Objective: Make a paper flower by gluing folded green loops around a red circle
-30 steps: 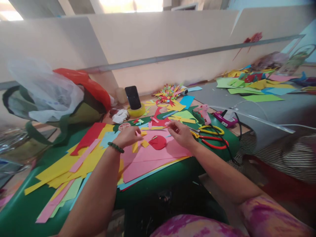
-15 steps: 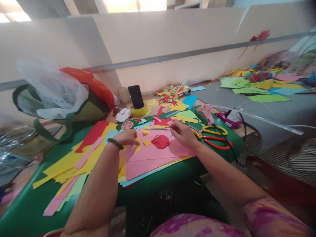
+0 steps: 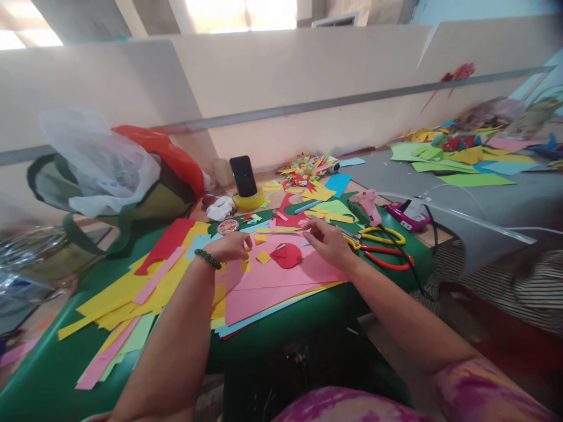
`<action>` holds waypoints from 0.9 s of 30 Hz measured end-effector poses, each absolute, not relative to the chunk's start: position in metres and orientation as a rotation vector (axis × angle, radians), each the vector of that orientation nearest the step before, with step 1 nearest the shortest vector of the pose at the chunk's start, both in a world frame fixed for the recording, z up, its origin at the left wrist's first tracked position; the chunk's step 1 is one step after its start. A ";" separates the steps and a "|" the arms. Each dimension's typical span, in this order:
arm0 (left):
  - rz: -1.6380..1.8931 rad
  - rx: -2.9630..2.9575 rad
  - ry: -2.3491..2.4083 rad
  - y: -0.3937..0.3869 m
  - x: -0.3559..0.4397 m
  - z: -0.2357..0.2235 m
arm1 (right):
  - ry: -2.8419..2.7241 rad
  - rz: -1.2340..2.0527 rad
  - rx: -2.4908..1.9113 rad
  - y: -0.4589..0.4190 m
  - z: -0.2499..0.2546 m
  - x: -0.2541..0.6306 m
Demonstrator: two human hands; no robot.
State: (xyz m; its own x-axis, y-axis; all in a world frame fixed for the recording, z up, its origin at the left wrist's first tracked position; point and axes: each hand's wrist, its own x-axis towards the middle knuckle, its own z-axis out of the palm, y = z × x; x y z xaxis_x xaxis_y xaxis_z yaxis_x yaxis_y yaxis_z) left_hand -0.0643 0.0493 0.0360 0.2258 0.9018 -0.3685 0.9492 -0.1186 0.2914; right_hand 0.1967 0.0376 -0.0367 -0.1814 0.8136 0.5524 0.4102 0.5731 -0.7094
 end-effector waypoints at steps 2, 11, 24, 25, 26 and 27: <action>-0.069 2.069 1.680 0.049 -0.068 0.038 | -1.800 0.499 -1.010 0.037 -0.036 0.197; -0.196 2.002 1.774 0.053 -0.068 0.027 | -1.824 0.504 -1.002 0.035 -0.035 0.197; 0.197 2.171 1.548 0.044 -0.053 0.038 | -1.773 0.639 -0.951 0.034 -0.034 0.195; 0.318 2.139 1.460 0.041 -0.048 0.039 | -1.764 0.686 -0.920 0.033 -0.033 0.194; 0.428 2.091 1.364 0.038 -0.042 0.040 | -1.758 0.739 -0.888 0.033 -0.033 0.192; 0.511 2.035 1.275 0.035 -0.034 0.039 | -1.756 0.794 -0.860 0.032 -0.032 0.191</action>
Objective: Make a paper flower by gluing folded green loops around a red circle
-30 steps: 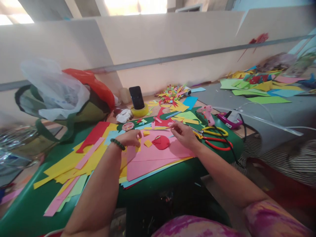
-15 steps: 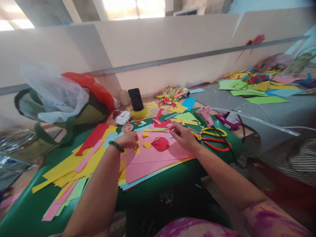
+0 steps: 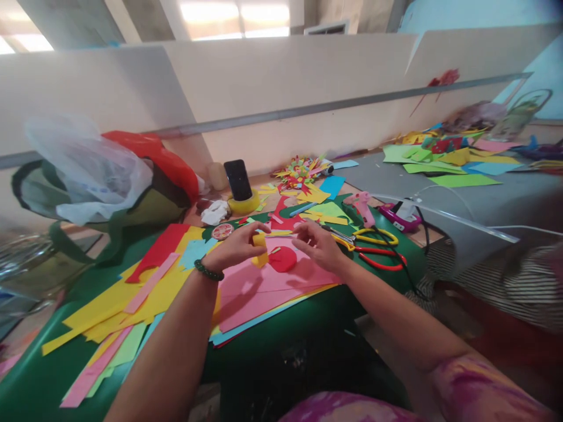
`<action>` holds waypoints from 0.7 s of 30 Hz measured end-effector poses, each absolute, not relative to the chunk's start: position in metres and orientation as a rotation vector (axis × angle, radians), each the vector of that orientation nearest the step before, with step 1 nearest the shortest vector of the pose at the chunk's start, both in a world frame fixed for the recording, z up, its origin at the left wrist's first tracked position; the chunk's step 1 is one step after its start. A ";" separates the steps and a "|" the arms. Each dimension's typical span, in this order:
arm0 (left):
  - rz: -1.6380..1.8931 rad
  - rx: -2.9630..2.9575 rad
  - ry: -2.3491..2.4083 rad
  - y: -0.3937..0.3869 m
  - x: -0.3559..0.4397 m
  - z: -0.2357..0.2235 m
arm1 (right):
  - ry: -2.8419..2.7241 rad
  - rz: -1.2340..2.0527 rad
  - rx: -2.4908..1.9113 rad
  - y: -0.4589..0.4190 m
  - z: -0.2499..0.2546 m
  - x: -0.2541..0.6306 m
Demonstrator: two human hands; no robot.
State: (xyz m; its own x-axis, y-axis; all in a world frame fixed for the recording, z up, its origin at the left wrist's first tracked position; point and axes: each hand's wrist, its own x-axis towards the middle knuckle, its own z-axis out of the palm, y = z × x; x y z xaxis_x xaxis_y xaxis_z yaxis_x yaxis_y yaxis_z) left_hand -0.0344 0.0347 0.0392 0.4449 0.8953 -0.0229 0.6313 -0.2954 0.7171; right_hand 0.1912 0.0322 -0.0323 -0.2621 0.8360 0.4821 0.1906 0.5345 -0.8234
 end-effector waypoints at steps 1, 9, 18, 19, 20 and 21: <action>0.573 1.983 1.202 0.032 -0.027 0.038 | -1.758 0.847 -0.838 0.032 -0.032 0.190; 0.888 1.473 1.019 0.022 0.013 0.013 | -1.723 1.179 -0.682 0.033 -0.030 0.189; 1.021 1.199 1.075 0.026 0.010 0.014 | -1.745 0.730 -0.690 0.028 -0.032 0.192; 1.023 1.199 1.084 0.027 0.010 0.014 | -1.801 0.622 -0.670 0.028 -0.033 0.192; 1.023 1.191 1.086 0.027 0.010 0.014 | -1.853 0.541 -0.643 0.028 -0.034 0.192; 1.022 1.179 1.083 0.027 0.010 0.013 | -1.894 0.489 -0.614 0.029 -0.034 0.192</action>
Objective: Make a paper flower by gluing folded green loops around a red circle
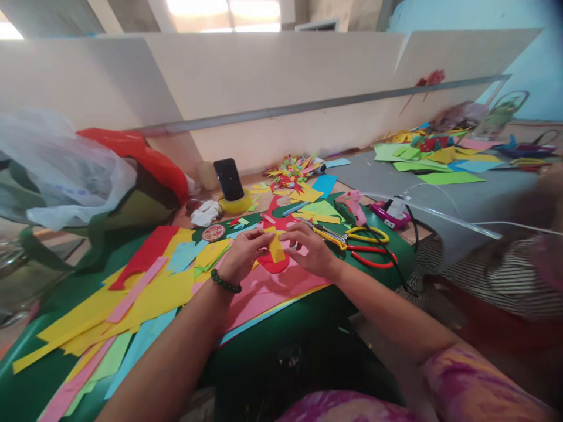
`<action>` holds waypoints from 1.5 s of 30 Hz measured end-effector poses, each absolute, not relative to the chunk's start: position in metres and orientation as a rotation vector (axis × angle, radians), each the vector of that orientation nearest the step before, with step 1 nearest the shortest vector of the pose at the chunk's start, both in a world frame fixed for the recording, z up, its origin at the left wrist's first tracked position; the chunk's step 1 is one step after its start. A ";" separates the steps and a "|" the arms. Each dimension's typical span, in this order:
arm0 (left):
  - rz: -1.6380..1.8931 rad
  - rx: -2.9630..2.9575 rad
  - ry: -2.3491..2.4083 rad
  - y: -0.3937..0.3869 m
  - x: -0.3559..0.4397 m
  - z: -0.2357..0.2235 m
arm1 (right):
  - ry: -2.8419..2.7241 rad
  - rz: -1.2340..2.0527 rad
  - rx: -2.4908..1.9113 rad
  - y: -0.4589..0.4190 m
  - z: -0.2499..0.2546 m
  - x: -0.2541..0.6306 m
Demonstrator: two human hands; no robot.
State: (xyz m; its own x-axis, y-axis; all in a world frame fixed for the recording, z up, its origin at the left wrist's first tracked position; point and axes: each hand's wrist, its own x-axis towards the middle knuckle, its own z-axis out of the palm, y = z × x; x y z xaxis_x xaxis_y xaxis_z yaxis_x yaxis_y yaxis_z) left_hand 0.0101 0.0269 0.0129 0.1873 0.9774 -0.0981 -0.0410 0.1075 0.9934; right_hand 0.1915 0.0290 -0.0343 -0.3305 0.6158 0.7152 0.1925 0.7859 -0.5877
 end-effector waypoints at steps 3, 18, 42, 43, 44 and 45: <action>1.023 1.143 1.067 0.026 0.012 0.010 | -1.932 0.423 -0.548 0.032 -0.036 0.191; 0.899 1.381 1.061 0.015 0.020 0.011 | -1.684 0.760 -0.834 0.033 -0.028 0.190; 0.906 1.853 1.209 0.011 0.023 0.012 | -1.655 0.944 -0.874 0.038 -0.028 0.192; 0.912 1.853 1.202 0.012 0.022 0.012 | -1.658 0.939 -0.873 0.038 -0.028 0.192; 0.914 1.854 1.198 0.012 0.022 0.012 | -1.658 0.933 -0.874 0.038 -0.027 0.192; 0.914 1.857 1.198 0.012 0.022 0.011 | -1.650 0.922 -0.878 0.038 -0.027 0.192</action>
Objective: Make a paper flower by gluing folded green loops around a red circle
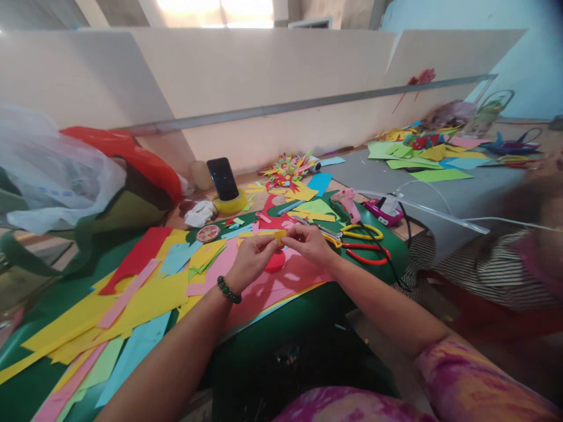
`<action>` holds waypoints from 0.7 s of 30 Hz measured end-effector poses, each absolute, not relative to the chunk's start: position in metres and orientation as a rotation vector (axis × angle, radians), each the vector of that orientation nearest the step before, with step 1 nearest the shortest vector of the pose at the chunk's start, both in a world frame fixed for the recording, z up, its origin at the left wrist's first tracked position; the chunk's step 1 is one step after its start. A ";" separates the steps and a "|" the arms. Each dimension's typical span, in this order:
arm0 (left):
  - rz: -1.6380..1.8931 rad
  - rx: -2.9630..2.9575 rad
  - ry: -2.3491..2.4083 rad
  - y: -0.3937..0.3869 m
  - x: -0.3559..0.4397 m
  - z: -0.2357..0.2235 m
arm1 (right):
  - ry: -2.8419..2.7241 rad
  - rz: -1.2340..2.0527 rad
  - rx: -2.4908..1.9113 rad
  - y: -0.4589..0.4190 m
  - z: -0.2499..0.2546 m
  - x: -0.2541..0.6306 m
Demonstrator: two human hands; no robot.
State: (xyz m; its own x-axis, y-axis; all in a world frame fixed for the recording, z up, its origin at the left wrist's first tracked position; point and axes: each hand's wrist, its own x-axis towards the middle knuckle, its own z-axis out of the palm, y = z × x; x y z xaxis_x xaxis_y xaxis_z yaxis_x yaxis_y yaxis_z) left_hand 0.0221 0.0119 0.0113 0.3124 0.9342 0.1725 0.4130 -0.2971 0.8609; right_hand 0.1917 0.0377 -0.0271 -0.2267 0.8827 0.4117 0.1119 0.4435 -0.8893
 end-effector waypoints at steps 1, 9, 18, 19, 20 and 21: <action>0.912 1.862 1.202 0.012 0.022 0.011 | -1.631 0.909 -0.883 0.037 -0.027 0.192; 0.859 1.740 1.119 0.011 0.023 0.013 | -1.464 1.033 -0.765 0.034 -0.024 0.192; 0.838 1.475 1.063 0.012 0.021 0.015 | -1.424 1.095 -0.764 0.037 -0.025 0.194; 0.837 1.482 1.071 0.012 0.021 0.015 | -1.429 1.092 -0.765 0.036 -0.025 0.194; 0.838 1.477 1.080 0.012 0.021 0.016 | -1.433 1.088 -0.765 0.036 -0.025 0.194; 0.841 1.460 1.089 0.012 0.021 0.016 | -1.439 1.085 -0.765 0.036 -0.025 0.194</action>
State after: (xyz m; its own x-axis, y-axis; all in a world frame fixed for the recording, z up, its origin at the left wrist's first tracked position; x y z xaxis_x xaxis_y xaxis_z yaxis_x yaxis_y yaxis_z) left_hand 0.0210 0.0120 0.0157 0.3315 0.9416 -0.0585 0.1811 -0.0027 0.9835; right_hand 0.1938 0.0358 -0.0252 -0.1672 0.9087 0.3824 -0.1174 0.3667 -0.9229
